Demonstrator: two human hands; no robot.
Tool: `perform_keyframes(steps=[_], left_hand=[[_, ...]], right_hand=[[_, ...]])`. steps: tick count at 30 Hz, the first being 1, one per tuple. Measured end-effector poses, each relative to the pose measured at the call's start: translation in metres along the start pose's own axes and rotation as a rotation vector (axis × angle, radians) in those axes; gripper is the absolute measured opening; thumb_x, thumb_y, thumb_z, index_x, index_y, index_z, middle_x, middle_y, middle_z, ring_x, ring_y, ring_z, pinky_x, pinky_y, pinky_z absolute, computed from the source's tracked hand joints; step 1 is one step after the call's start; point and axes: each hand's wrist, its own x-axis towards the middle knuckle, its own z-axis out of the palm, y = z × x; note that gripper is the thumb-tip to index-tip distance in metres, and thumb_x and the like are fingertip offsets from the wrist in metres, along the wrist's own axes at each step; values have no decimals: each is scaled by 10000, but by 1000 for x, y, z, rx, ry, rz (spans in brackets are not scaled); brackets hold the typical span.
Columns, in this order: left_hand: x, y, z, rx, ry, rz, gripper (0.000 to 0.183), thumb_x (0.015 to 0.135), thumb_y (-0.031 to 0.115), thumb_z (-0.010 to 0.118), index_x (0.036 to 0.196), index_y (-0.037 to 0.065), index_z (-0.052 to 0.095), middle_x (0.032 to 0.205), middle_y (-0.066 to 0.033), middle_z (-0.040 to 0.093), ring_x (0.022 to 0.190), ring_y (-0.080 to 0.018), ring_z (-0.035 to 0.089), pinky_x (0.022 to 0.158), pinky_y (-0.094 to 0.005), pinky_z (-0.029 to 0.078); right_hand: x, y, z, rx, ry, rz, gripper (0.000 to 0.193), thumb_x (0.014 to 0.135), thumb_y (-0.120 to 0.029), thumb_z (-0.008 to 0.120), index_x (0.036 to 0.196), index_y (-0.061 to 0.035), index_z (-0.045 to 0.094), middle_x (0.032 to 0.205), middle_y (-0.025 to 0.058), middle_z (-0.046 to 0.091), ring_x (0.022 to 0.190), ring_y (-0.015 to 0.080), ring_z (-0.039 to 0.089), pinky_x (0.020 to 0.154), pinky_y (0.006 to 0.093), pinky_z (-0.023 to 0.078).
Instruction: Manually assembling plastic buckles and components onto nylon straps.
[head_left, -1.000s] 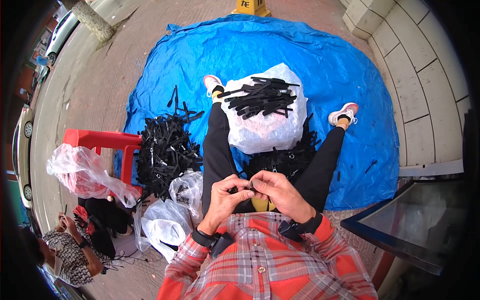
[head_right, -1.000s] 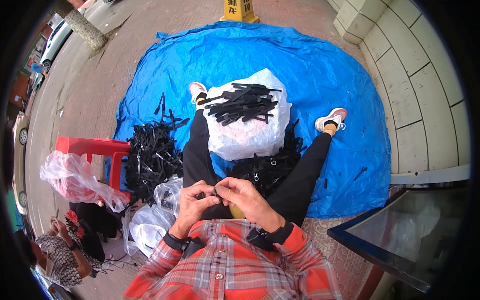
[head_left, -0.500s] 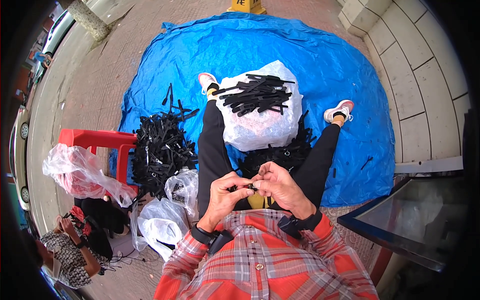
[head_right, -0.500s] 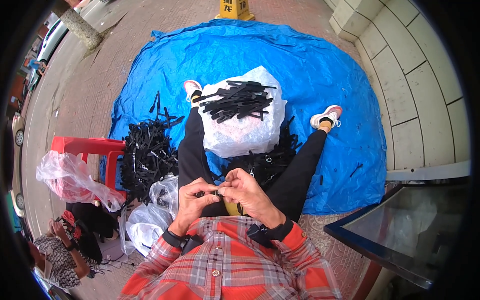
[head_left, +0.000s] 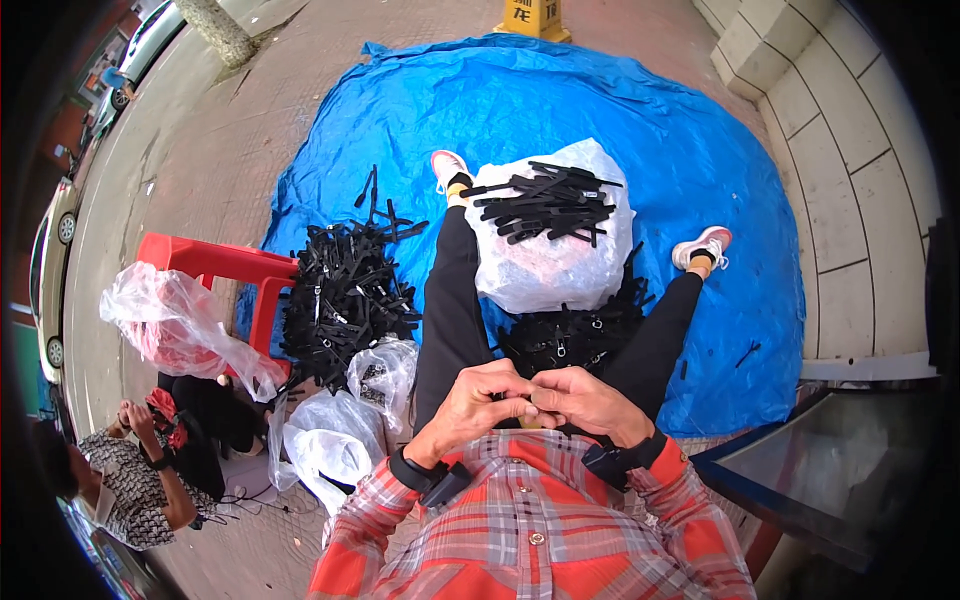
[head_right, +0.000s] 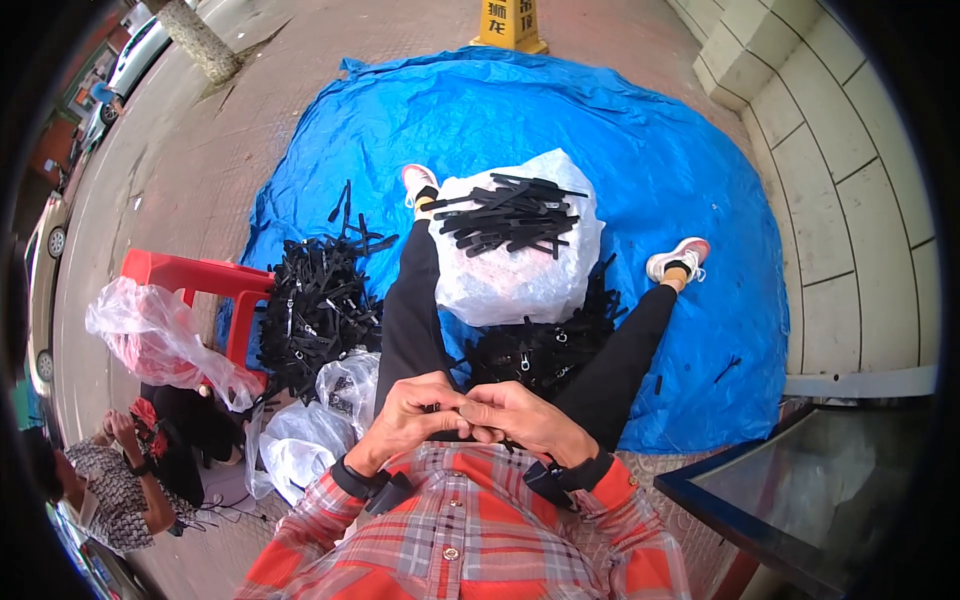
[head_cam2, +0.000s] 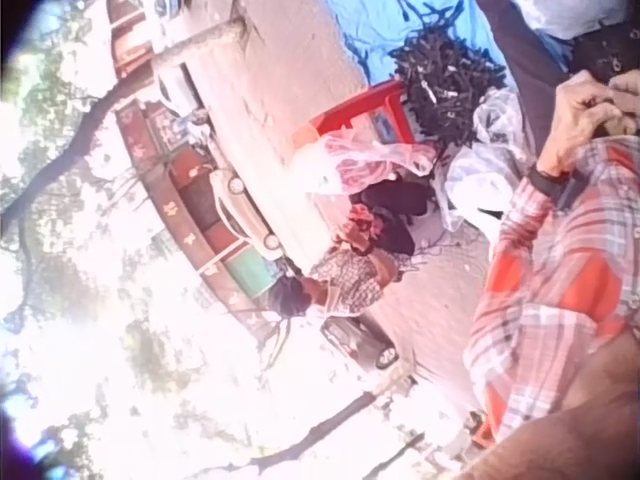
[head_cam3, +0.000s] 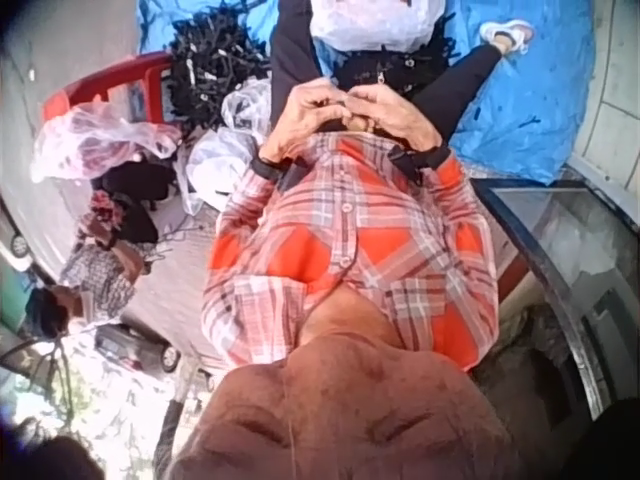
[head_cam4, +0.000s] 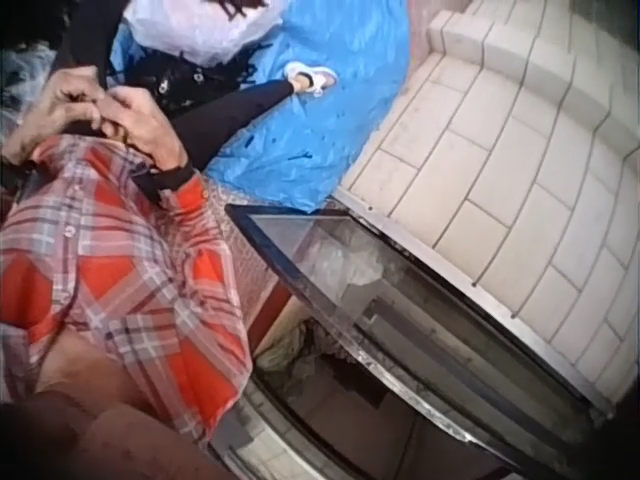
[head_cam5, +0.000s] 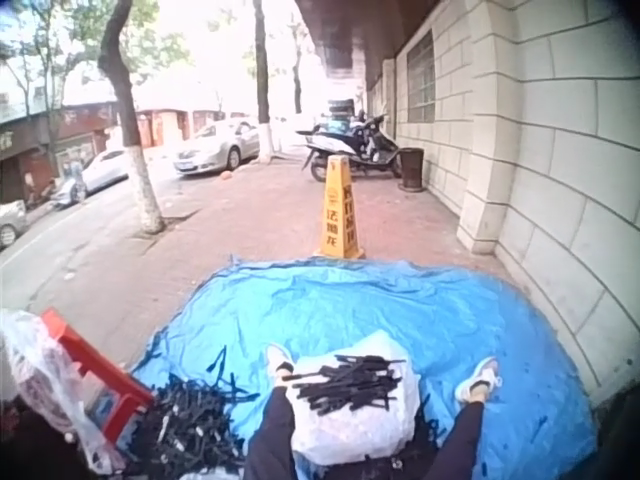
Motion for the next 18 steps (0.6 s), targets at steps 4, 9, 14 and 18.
perform_keyframes(steps=[4,9,14,18], left_hand=[[-1,4,1,175,39,35,203,739,39,678,940,23,670,701,-10,573,642,-83,487,577,-231,400],[1,-21,-9,-158,351,-195,273,885,234,507,945,9,650,637,51,479,523,-13,406,452,-153,303],[-4,-29,4,-272,108,-330,379,908,421,441,869,64,561,651,34,498,493,-22,373,434,-164,277],[-2,-21,7,-360,171,-347,167,901,215,535,817,71,550,569,32,470,450,-25,344,404,-178,242]], right_hand=[[2,0,2,-54,36,-5,195,894,-192,541,903,-1,576,785,28,589,640,36,486,536,169,360],[3,6,9,-163,296,-225,147,872,-150,567,872,-3,571,752,17,586,642,45,501,594,190,402],[14,12,12,-596,448,-268,77,841,-65,584,821,-3,542,720,14,574,666,77,541,617,221,442],[17,20,4,-553,476,-375,157,818,-103,628,835,9,519,792,67,587,749,115,564,687,260,455]])
